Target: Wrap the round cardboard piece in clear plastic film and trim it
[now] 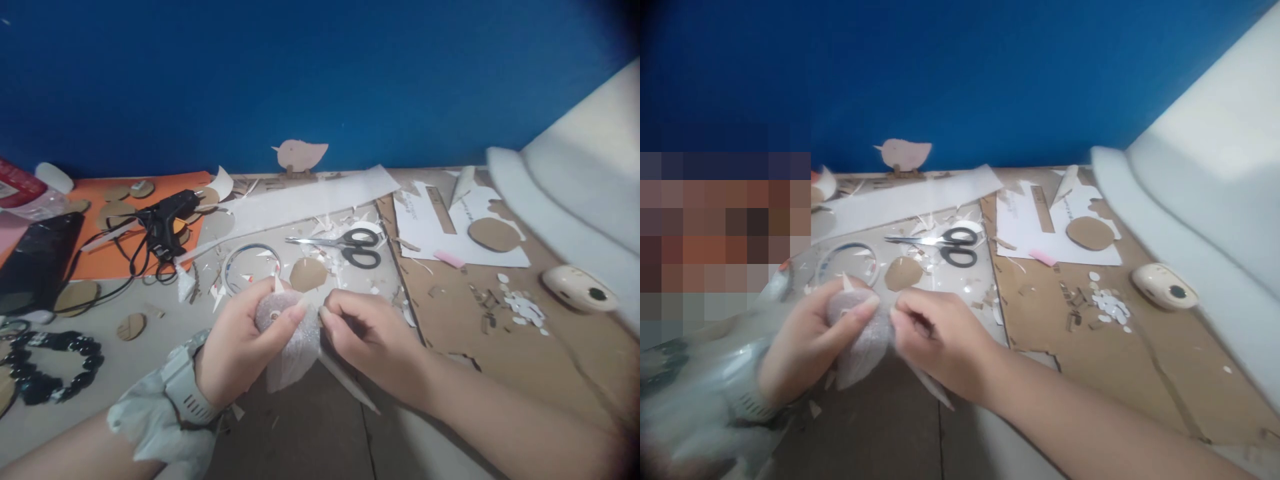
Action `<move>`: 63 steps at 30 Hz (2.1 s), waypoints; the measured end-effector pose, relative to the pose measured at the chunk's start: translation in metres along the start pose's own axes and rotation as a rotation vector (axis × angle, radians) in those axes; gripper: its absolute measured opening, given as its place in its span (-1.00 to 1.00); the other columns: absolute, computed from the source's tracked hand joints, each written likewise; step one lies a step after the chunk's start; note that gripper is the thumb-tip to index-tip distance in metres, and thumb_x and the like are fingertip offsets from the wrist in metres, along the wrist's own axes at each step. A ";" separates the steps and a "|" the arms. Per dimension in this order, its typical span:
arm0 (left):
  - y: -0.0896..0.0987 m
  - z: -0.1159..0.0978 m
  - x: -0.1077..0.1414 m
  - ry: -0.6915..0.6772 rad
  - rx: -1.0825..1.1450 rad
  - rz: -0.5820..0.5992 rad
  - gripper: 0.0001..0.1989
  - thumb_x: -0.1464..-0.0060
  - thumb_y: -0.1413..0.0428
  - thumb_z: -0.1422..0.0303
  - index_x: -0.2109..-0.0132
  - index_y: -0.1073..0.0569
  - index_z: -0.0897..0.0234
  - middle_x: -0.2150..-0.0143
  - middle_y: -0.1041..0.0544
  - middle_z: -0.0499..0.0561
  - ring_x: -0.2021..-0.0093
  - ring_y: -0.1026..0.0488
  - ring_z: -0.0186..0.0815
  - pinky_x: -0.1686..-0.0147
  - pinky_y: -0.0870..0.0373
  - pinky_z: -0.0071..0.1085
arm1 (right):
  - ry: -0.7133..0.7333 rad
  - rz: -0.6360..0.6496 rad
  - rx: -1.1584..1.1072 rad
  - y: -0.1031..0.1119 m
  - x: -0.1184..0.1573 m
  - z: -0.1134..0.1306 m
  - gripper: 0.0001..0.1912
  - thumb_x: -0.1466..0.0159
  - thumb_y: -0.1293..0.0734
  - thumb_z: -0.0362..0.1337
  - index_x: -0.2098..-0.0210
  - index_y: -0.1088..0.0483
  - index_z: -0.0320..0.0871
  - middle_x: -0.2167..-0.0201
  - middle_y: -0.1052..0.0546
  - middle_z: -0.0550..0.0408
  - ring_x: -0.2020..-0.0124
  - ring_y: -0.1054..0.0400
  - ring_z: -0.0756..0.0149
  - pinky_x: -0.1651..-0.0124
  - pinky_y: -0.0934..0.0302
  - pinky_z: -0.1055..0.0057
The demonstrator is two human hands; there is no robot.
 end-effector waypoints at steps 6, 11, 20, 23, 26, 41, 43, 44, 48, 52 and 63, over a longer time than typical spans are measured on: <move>0.001 0.000 -0.002 0.008 0.012 -0.002 -0.78 -0.14 0.00 0.23 0.37 -0.35 0.28 0.48 -0.37 -0.09 0.47 -0.28 -0.39 0.46 -0.24 -0.48 | -0.003 0.040 -0.035 -0.003 0.000 -0.001 -0.72 -0.15 -0.16 -0.48 0.61 0.01 -0.15 0.66 -0.09 0.31 0.61 0.01 0.56 0.56 0.09 0.61; 0.001 -0.001 -0.002 -0.002 -0.005 -0.003 -0.79 -0.12 -0.01 0.24 0.39 -0.33 0.28 0.49 -0.35 -0.10 0.47 -0.28 -0.40 0.45 -0.23 -0.48 | -0.026 0.023 -0.043 -0.003 0.001 -0.001 -0.72 -0.15 -0.15 -0.48 0.62 0.02 -0.15 0.66 -0.08 0.30 0.60 0.02 0.55 0.56 0.09 0.60; 0.000 -0.002 -0.003 -0.014 -0.044 -0.010 -0.80 -0.10 -0.03 0.26 0.43 -0.31 0.27 0.52 -0.34 -0.12 0.50 -0.28 -0.40 0.47 -0.23 -0.48 | -0.038 0.020 -0.031 -0.002 0.000 0.001 -0.72 -0.17 -0.14 -0.44 0.63 0.00 -0.14 0.66 -0.09 0.28 0.61 0.00 0.52 0.56 0.07 0.57; 0.001 -0.003 -0.002 -0.032 -0.075 -0.034 -0.80 -0.10 -0.03 0.26 0.44 -0.30 0.25 0.53 -0.33 -0.12 0.51 -0.28 -0.39 0.49 -0.24 -0.47 | -0.037 0.014 -0.037 -0.002 0.000 0.001 -0.72 -0.17 -0.13 -0.43 0.63 0.00 -0.14 0.67 -0.10 0.28 0.61 -0.01 0.52 0.56 0.06 0.56; 0.001 -0.005 -0.001 -0.044 -0.081 -0.055 -0.81 -0.09 -0.03 0.27 0.44 -0.30 0.24 0.53 -0.35 -0.11 0.51 -0.29 -0.38 0.48 -0.25 -0.45 | -0.048 0.013 -0.036 -0.002 0.000 0.001 -0.72 -0.16 -0.13 -0.44 0.64 0.00 -0.13 0.67 -0.11 0.28 0.62 -0.01 0.52 0.57 0.06 0.56; 0.000 -0.004 -0.001 -0.027 -0.083 -0.031 -0.79 -0.10 -0.03 0.25 0.44 -0.31 0.25 0.53 -0.35 -0.12 0.51 -0.28 -0.40 0.48 -0.24 -0.47 | -0.065 -0.003 -0.046 0.000 0.000 -0.001 -0.73 -0.16 -0.13 -0.44 0.63 0.00 -0.13 0.66 -0.10 0.27 0.61 -0.01 0.51 0.56 0.06 0.55; 0.001 -0.004 -0.001 -0.020 -0.083 -0.035 -0.78 -0.10 -0.03 0.24 0.45 -0.30 0.25 0.53 -0.34 -0.11 0.51 -0.28 -0.39 0.49 -0.24 -0.46 | -0.046 0.016 -0.052 0.000 0.000 0.000 -0.73 -0.15 -0.13 -0.44 0.63 0.01 -0.13 0.66 -0.09 0.28 0.61 0.01 0.52 0.56 0.07 0.55; 0.001 -0.004 -0.001 -0.021 -0.081 -0.037 -0.78 -0.09 -0.03 0.24 0.45 -0.30 0.25 0.53 -0.34 -0.11 0.52 -0.28 -0.39 0.50 -0.24 -0.46 | -0.038 0.023 -0.058 -0.001 0.000 0.000 -0.73 -0.15 -0.13 -0.45 0.62 0.01 -0.13 0.66 -0.08 0.28 0.61 0.01 0.52 0.56 0.07 0.55; 0.001 -0.004 -0.001 -0.026 -0.066 -0.043 -0.80 -0.08 -0.03 0.27 0.45 -0.31 0.24 0.54 -0.34 -0.11 0.52 -0.28 -0.39 0.49 -0.24 -0.45 | -0.039 0.027 -0.067 -0.001 0.000 0.000 -0.73 -0.14 -0.14 -0.45 0.63 0.01 -0.13 0.66 -0.09 0.28 0.61 0.02 0.51 0.56 0.07 0.55; 0.001 -0.005 -0.001 -0.034 -0.066 -0.040 -0.81 -0.07 -0.04 0.28 0.45 -0.32 0.25 0.52 -0.35 -0.10 0.50 -0.29 -0.38 0.48 -0.25 -0.45 | -0.050 0.045 -0.079 -0.002 -0.001 -0.001 -0.73 -0.13 -0.13 -0.45 0.64 0.03 -0.13 0.67 -0.07 0.28 0.62 0.03 0.51 0.57 0.08 0.54; 0.001 -0.004 -0.001 -0.032 -0.081 -0.046 -0.81 -0.08 -0.04 0.29 0.45 -0.31 0.27 0.54 -0.33 -0.12 0.53 -0.26 -0.41 0.50 -0.22 -0.48 | -0.058 0.136 -0.122 -0.004 -0.001 0.000 -0.74 -0.15 -0.12 -0.43 0.62 0.02 -0.13 0.66 -0.07 0.29 0.61 0.04 0.52 0.57 0.08 0.56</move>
Point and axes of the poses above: each hand's wrist, its own x-axis away from the middle knuckle, its own y-axis out of the back of the hand, z = x × y, the point moved 4 cm from there along -x, towards the middle knuckle
